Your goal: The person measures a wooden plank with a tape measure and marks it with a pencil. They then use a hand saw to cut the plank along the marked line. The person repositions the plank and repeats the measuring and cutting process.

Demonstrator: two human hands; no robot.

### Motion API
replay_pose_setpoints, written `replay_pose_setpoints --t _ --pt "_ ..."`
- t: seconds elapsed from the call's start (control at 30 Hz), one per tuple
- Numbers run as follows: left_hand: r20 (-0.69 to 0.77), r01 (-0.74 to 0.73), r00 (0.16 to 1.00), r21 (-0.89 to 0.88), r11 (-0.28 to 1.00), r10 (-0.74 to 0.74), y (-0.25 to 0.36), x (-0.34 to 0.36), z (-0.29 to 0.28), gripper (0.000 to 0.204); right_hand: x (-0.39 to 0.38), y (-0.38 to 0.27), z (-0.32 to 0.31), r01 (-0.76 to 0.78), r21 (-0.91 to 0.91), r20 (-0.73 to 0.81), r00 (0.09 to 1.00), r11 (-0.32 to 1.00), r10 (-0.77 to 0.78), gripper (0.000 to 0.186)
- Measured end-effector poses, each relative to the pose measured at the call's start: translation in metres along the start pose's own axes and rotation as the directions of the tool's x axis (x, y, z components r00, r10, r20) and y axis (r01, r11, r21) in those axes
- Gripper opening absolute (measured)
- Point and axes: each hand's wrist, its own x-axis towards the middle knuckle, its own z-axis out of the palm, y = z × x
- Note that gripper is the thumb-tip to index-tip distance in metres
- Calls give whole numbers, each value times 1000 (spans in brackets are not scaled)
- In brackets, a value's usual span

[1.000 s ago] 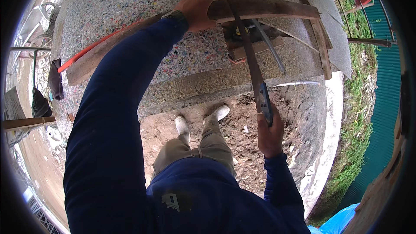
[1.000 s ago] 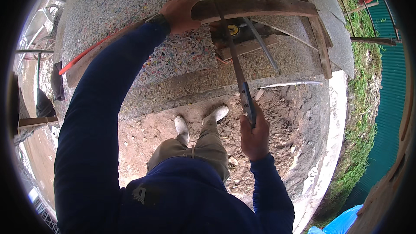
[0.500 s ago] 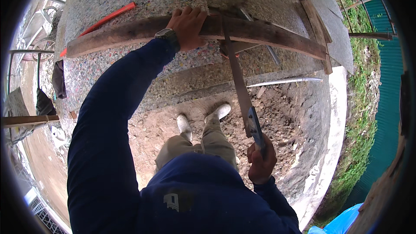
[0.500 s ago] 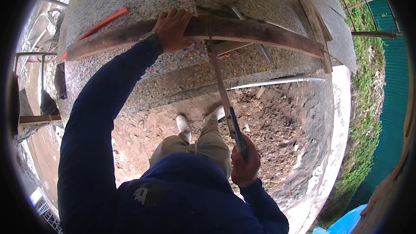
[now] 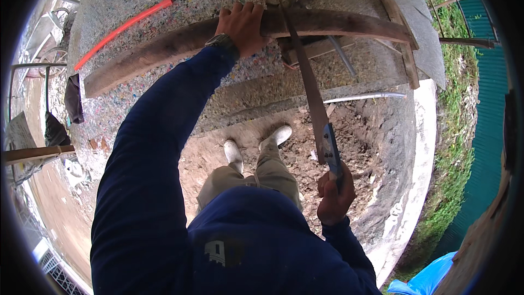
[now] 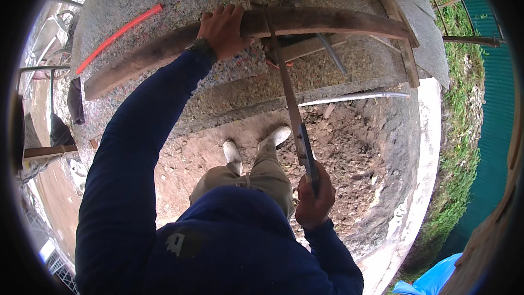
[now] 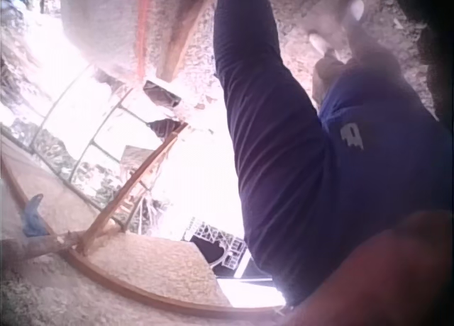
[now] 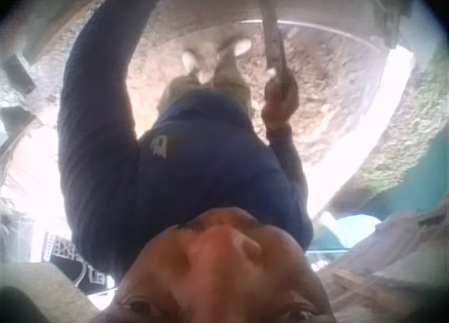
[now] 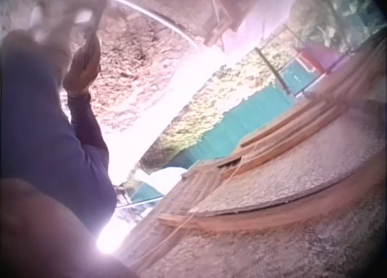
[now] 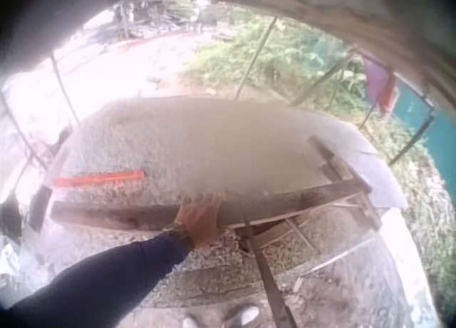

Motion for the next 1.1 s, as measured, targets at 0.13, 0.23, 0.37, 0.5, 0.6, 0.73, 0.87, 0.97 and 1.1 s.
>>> replay_pose_setpoints --t 0.13,0.23,0.37,0.5,0.6,0.73,0.87,0.97,1.1 --pt "12 2 1000 -2 1000 -2 0 -1 -5 73 8 14 0 116 -6 -14 993 993 -116 50" --pt "20 -1 1000 -20 1000 1 -3 -5 -4 73 97 -8 39 13 88 52 998 996 -18 49" --pt "16 1 1000 -26 1000 0 5 -1 -9 73 258 -14 111 288 -6 52 956 958 -288 42" --pt "41 8 999 -13 1000 -7 6 1 -17 74 302 -27 132 351 -24 22 936 936 -350 38" --pt "56 31 998 -35 999 -29 11 1 -19 74 291 -10 124 360 56 33 932 931 -362 31" --pt "53 46 998 -34 998 -44 4 -4 -14 74 176 11 83 183 187 75 977 965 -200 41" --pt "19 39 999 -42 998 -38 2 -6 -7 74 42 -5 18 49 218 70 995 975 -66 54" --pt "27 30 999 -48 998 -29 -1 -4 -8 73 54 -18 19 65 177 83 993 982 -80 54" --pt "69 31 997 -70 997 -26 1 -5 -13 71 238 -26 103 218 22 96 971 976 -219 33"
